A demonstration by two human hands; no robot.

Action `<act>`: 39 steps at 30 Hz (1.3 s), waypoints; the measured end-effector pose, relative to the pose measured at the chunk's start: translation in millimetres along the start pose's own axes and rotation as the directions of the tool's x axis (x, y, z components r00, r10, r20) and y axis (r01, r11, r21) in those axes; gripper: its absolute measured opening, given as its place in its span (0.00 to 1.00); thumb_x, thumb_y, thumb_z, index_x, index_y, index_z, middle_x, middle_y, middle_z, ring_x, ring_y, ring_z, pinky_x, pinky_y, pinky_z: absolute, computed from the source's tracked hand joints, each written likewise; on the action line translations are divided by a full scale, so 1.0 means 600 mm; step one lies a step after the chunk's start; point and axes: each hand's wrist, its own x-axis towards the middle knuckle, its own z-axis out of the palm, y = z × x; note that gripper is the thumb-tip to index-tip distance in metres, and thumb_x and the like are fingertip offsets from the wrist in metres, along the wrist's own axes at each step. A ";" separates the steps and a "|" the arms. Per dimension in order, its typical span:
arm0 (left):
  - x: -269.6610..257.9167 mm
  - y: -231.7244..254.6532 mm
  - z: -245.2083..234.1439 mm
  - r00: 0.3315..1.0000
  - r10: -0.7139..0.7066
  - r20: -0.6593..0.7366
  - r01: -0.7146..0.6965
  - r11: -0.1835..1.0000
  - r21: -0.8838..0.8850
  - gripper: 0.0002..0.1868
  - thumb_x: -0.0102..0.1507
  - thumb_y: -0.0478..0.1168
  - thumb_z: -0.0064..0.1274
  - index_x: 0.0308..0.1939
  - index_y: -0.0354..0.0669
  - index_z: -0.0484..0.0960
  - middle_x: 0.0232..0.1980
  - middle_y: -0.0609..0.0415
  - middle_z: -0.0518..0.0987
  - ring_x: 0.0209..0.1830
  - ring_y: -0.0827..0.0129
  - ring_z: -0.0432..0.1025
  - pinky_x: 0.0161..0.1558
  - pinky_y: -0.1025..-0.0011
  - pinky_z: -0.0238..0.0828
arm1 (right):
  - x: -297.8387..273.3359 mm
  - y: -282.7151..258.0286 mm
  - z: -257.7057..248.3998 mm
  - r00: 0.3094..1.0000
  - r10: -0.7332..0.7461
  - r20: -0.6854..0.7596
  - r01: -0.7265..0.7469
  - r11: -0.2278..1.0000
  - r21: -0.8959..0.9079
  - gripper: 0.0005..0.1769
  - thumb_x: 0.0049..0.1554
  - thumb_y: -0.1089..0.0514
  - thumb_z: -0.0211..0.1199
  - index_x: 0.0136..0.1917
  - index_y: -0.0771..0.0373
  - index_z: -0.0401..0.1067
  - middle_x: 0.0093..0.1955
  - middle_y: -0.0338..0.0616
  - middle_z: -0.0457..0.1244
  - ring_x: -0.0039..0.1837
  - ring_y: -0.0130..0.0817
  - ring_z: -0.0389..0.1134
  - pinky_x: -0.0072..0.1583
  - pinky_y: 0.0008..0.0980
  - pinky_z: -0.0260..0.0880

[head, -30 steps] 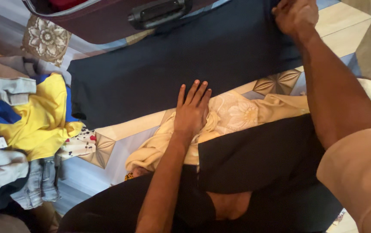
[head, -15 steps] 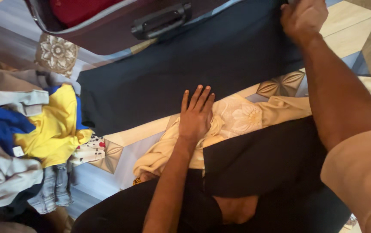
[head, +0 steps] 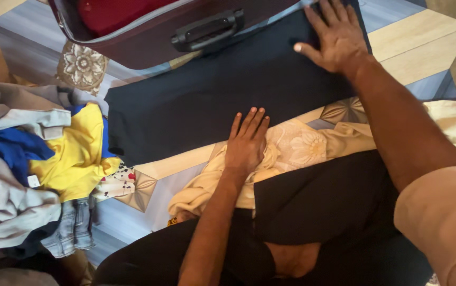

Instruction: The person folds a dark t-shirt and a light-colored button-up shirt on the floor. They smooth the garments, fold them into compact rectangles, and place the folded t-shirt into an open suitcase. The person then begins folding the second shirt.

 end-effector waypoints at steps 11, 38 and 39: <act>-0.003 0.004 -0.005 1.000 0.006 -0.016 -0.006 1.000 0.017 0.24 0.66 0.37 0.47 0.67 0.38 0.76 0.75 0.48 0.69 0.79 0.58 0.58 0.79 0.49 0.44 | 0.011 -0.031 0.010 0.995 -0.034 0.090 0.041 0.996 -0.082 0.55 0.59 0.20 0.48 0.83 0.59 0.50 0.87 0.58 0.39 0.86 0.57 0.36 0.80 0.63 0.34; -0.032 0.035 -0.016 0.916 -0.393 -0.080 0.400 0.907 0.132 0.38 0.65 0.56 0.44 0.76 0.46 0.58 0.82 0.45 0.48 0.82 0.46 0.37 0.72 0.33 0.22 | -0.011 -0.079 -0.018 0.948 -0.041 0.315 0.058 0.997 -0.046 0.42 0.55 0.28 0.57 0.74 0.52 0.66 0.75 0.53 0.59 0.75 0.53 0.58 0.72 0.51 0.58; -0.034 0.033 -0.009 0.956 -0.276 -0.102 0.289 0.944 0.156 0.36 0.67 0.53 0.43 0.77 0.47 0.59 0.83 0.47 0.49 0.83 0.49 0.39 0.74 0.36 0.25 | -0.001 -0.046 -0.044 0.859 0.097 0.502 -0.075 0.995 -0.064 0.40 0.54 0.26 0.57 0.74 0.45 0.67 0.71 0.50 0.63 0.72 0.52 0.63 0.71 0.49 0.64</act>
